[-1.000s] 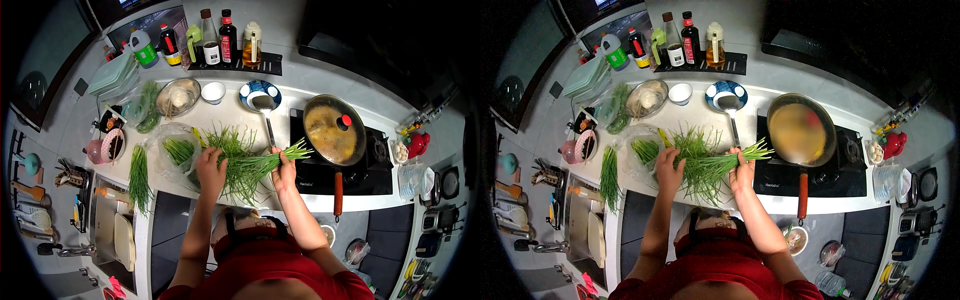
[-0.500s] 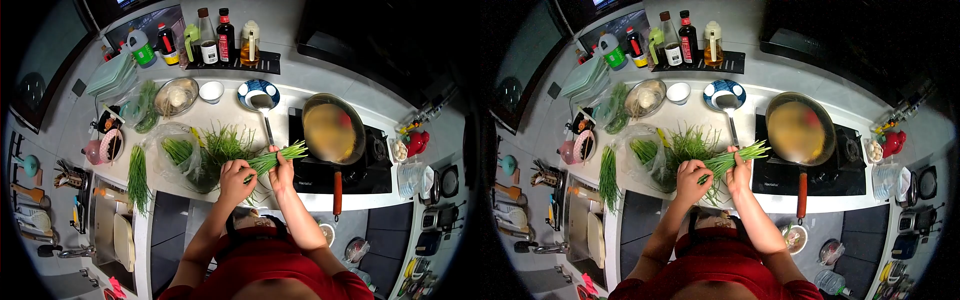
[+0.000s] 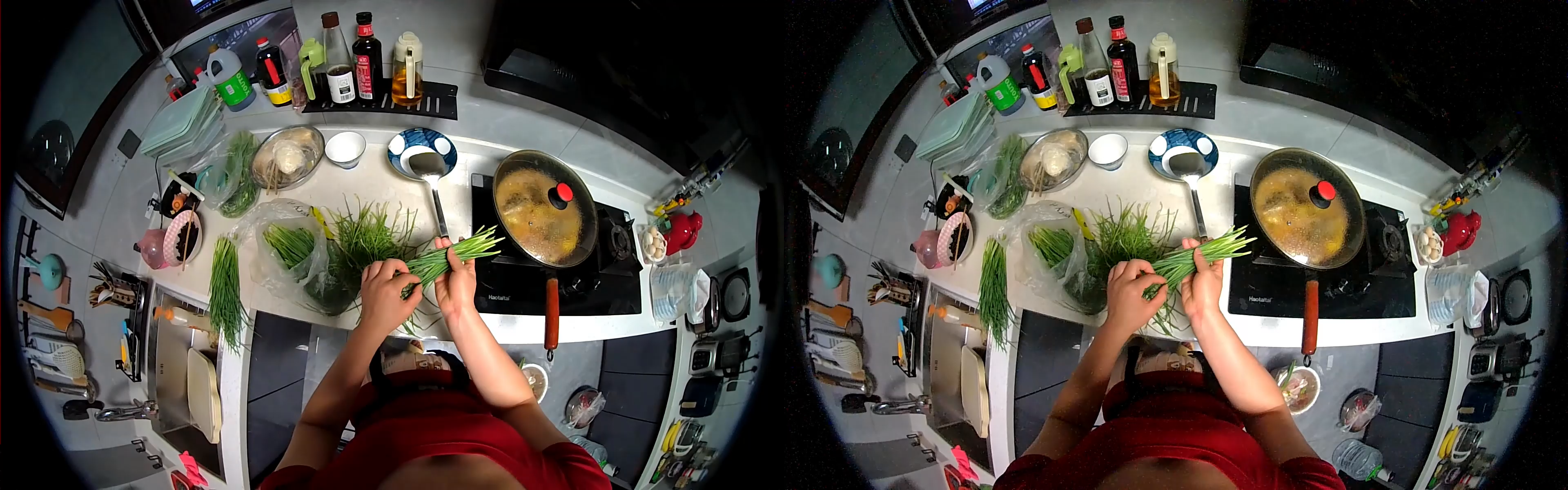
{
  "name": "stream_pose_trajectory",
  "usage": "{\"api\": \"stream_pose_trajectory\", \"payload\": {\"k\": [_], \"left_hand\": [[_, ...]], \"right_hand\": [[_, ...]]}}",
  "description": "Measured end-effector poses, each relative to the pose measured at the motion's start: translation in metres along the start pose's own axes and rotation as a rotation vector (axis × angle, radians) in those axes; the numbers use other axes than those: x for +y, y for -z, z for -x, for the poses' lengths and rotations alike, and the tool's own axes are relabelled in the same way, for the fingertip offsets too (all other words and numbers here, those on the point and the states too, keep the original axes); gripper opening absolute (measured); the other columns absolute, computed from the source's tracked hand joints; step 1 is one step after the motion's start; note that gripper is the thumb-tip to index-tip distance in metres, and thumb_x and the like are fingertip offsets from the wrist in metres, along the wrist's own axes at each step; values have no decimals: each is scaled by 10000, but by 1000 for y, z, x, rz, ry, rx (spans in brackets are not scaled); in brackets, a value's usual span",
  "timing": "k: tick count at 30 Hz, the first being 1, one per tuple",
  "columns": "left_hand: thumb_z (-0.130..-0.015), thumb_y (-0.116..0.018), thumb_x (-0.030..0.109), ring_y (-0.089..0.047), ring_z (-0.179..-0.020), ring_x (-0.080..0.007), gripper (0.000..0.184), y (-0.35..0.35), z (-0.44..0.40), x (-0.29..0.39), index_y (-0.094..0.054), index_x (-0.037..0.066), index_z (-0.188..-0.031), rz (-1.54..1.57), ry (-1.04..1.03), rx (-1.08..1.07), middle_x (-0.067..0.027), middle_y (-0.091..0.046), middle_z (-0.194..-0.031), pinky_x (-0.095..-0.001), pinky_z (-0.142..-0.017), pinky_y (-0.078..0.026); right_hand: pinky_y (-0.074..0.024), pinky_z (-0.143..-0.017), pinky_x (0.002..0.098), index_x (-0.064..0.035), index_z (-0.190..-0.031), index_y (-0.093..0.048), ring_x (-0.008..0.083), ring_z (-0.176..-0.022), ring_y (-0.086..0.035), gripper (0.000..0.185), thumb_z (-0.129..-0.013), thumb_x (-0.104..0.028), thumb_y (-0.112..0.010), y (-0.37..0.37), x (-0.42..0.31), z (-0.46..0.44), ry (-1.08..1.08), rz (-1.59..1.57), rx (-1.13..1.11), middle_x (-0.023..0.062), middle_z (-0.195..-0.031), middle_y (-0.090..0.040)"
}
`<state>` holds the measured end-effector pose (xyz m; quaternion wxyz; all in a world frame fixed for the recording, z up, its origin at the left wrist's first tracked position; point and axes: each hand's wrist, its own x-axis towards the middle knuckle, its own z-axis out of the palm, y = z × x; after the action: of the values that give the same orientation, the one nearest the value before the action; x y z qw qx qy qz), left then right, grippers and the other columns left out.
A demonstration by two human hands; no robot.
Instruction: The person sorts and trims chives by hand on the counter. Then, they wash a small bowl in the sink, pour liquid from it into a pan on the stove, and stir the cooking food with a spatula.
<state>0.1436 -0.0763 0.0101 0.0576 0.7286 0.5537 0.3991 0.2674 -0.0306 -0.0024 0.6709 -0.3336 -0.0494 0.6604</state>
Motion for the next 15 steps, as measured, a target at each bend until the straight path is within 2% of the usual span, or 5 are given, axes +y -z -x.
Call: {"api": "stream_pose_trajectory", "payload": {"k": [3,6,12,15], "left_hand": [[-601,-684,133,-475,-789,-202,114,-1,-1,2,-635,121,-702,0,12,20,-1,-495,-819,-343,-720,-368],[-600,-688,135,-474,-787,-200,116,-1,0,1,-634,121,-701,-3,4,10,-1,-492,-827,-341,-720,-367],[-609,-686,135,-471,-776,-197,102,-2,0,2,-636,122,-696,-1,7,-11,4,-489,-825,-341,-716,-364],[-613,-684,135,-472,-770,-196,91,-2,0,3,-637,122,-690,1,4,-20,4,-488,-818,-341,-713,-363]], "right_hand": [[-456,-858,363,-67,-1167,-348,231,-1038,-515,306,-877,12,-408,1,0,1,-2,0,-22,125,-1048,-519],[-466,-810,348,-72,-1056,-396,200,-983,-535,184,-886,-3,-398,-4,-2,4,7,2,-7,109,-1015,-541],[-461,-816,348,-72,-1059,-396,200,-975,-537,188,-884,-1,-401,-2,-3,3,13,-3,-29,106,-1008,-542],[-446,-872,362,-63,-1173,-345,239,-1051,-505,310,-878,13,-403,-1,-3,3,4,-10,-43,129,-1044,-516]]}}
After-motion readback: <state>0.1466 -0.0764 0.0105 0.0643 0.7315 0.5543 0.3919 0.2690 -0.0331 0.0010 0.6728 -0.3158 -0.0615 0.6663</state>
